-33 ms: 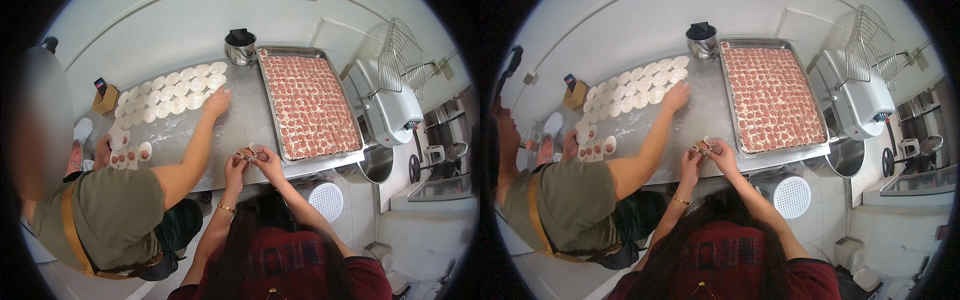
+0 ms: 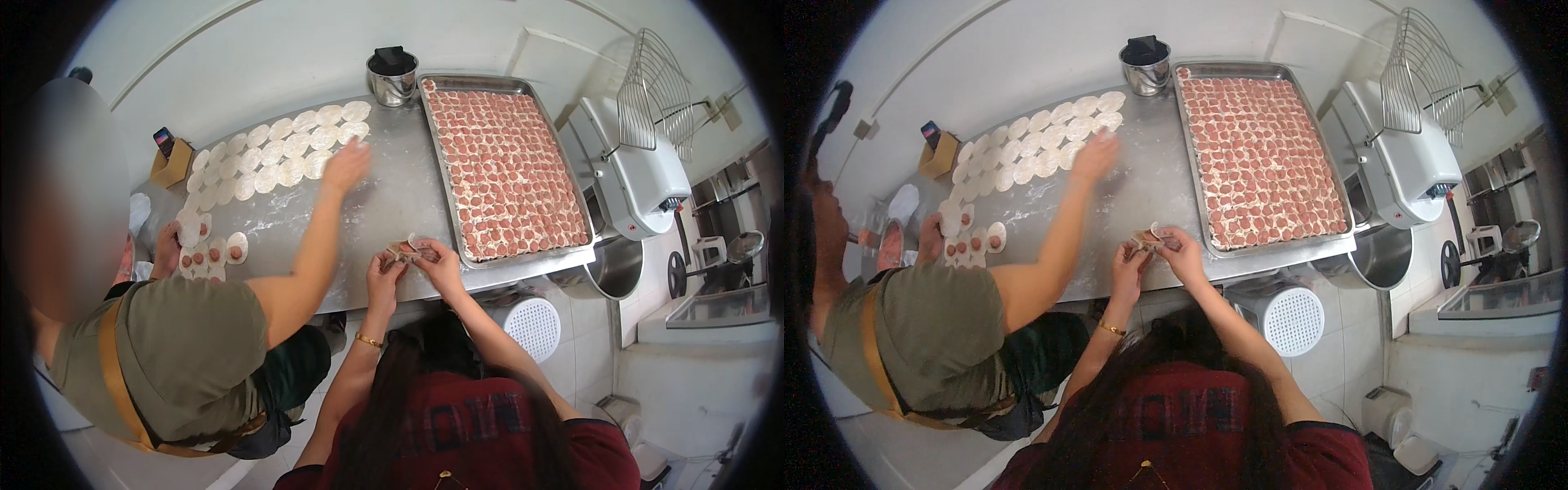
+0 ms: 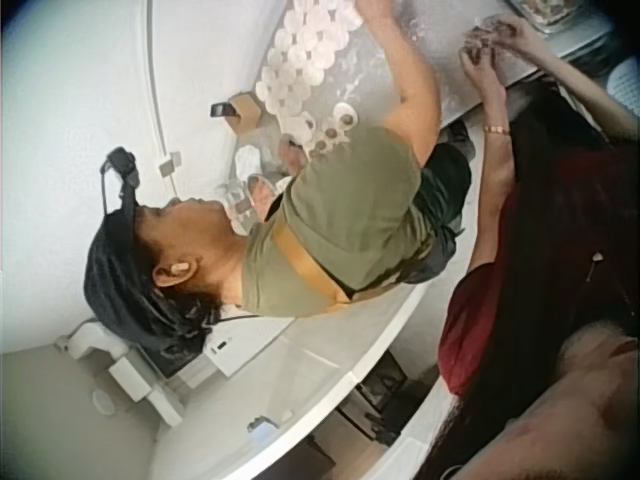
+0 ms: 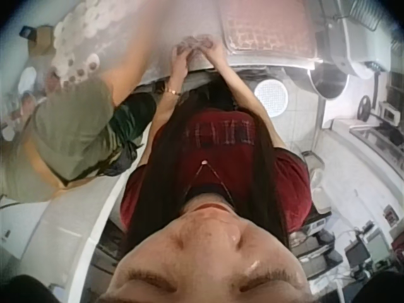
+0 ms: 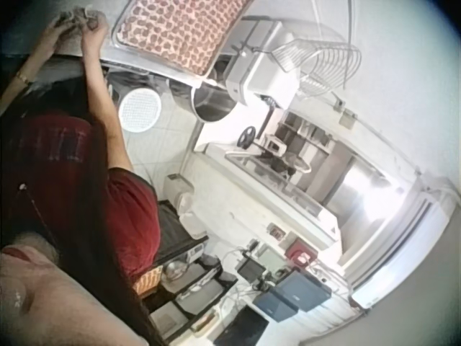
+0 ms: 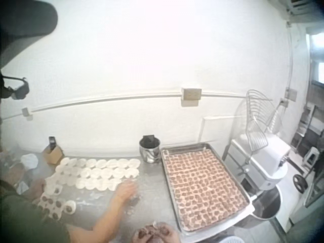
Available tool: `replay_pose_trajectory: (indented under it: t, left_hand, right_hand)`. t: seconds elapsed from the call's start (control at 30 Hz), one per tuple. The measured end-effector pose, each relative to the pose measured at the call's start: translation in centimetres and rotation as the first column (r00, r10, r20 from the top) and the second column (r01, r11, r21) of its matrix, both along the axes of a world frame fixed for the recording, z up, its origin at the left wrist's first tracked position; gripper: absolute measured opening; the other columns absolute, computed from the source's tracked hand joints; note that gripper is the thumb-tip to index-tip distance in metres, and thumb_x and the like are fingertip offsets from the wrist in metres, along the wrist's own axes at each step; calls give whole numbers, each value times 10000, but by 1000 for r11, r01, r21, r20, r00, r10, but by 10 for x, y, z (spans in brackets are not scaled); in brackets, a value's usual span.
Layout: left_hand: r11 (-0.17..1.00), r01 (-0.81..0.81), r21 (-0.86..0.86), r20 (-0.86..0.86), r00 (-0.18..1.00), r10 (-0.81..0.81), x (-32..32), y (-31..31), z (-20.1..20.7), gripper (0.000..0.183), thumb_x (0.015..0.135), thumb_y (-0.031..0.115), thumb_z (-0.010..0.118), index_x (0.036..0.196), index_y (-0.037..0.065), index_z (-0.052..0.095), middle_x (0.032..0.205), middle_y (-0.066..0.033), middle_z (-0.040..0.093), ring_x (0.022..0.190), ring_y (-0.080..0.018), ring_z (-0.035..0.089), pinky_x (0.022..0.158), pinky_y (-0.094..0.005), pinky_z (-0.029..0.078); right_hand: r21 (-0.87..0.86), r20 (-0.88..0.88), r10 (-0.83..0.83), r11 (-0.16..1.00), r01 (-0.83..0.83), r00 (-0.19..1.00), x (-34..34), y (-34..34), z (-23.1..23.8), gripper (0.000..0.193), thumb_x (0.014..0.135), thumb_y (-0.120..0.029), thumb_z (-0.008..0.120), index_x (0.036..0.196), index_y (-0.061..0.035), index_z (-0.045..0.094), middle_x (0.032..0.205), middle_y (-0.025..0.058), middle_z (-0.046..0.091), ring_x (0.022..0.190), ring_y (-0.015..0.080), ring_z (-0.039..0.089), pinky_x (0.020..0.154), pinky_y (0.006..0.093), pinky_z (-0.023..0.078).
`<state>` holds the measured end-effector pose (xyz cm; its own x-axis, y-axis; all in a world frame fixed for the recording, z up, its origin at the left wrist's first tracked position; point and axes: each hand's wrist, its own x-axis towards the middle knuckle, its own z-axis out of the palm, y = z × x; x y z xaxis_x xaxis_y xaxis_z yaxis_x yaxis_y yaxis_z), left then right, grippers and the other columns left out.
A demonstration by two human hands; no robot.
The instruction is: The person places small portions of meat filling onto round dough wrappers and folds them into dumplings. Completed dumplings are placed on a metal tray. A coworker across the table performs the same task.
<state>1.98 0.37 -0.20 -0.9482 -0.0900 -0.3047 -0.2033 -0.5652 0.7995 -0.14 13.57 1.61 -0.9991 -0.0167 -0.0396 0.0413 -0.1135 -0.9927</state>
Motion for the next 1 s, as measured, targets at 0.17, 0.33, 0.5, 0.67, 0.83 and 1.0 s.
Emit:
replay_pose_trajectory:
  t: [0.17, 0.33, 0.5, 0.67, 0.83, 1.0]
  left_hand:
    - [995, 1, -95, -56, 998, -6, -6, -1, 21, 243, 870, -7, 569, 1099, 33, 500, 1060, -55, 563, 979, -141, 580, 814, -261, 520]
    - [814, 48, -579, -116, 983, -141, -13, -17, -12, 161, 822, -16, 615, 978, 14, 589, 1094, -106, 611, 1002, -174, 594, 825, -288, 501]
    - [662, 13, -750, -183, 957, -225, -13, -19, -13, 94, 770, -36, 652, 844, 8, 615, 1153, -136, 621, 1005, -194, 607, 877, -313, 482]
    - [691, 111, -715, -122, 953, -279, -15, -25, -17, 244, 743, -47, 689, 952, 20, 581, 1052, -107, 649, 985, -163, 620, 830, -291, 513]
    - [671, 186, -718, -13, 960, -281, -15, -20, -7, 377, 717, -43, 723, 1049, 17, 555, 930, -80, 666, 854, -157, 659, 749, -277, 545]
    - [568, 165, -806, -14, 955, -296, -12, -19, 3, 336, 709, -13, 738, 1024, -1, 621, 849, -107, 686, 762, -168, 676, 714, -277, 550]
  right_hand:
    - [356, 47, -10, 935, -7, 999, -20, 14, 2, 328, 747, 55, 669, 1067, 3, 617, 888, 48, 662, 801, 132, 633, 775, 267, 518]
    - [88, 46, 126, 988, -130, 991, -20, 15, -7, 354, 706, 49, 705, 1046, -15, 631, 928, 63, 654, 830, 106, 627, 762, 258, 526]
    - [394, -34, 197, 904, -169, 980, -15, 14, -2, 369, 658, 56, 722, 1009, -22, 638, 954, 79, 648, 841, 156, 644, 753, 269, 532]
    - [602, -90, 290, 778, -179, 953, -21, 17, -10, 372, 639, 59, 708, 994, -32, 643, 931, 109, 645, 777, 214, 644, 701, 299, 521]
    - [579, -93, 396, 768, -274, 914, -35, 20, -19, 344, 658, 30, 704, 990, -45, 654, 905, 120, 644, 791, 227, 635, 683, 314, 505]
    - [692, -211, 368, 711, -128, 905, -26, 18, 1, 245, 662, 51, 666, 895, -24, 655, 869, 141, 626, 795, 319, 620, 678, 371, 502]
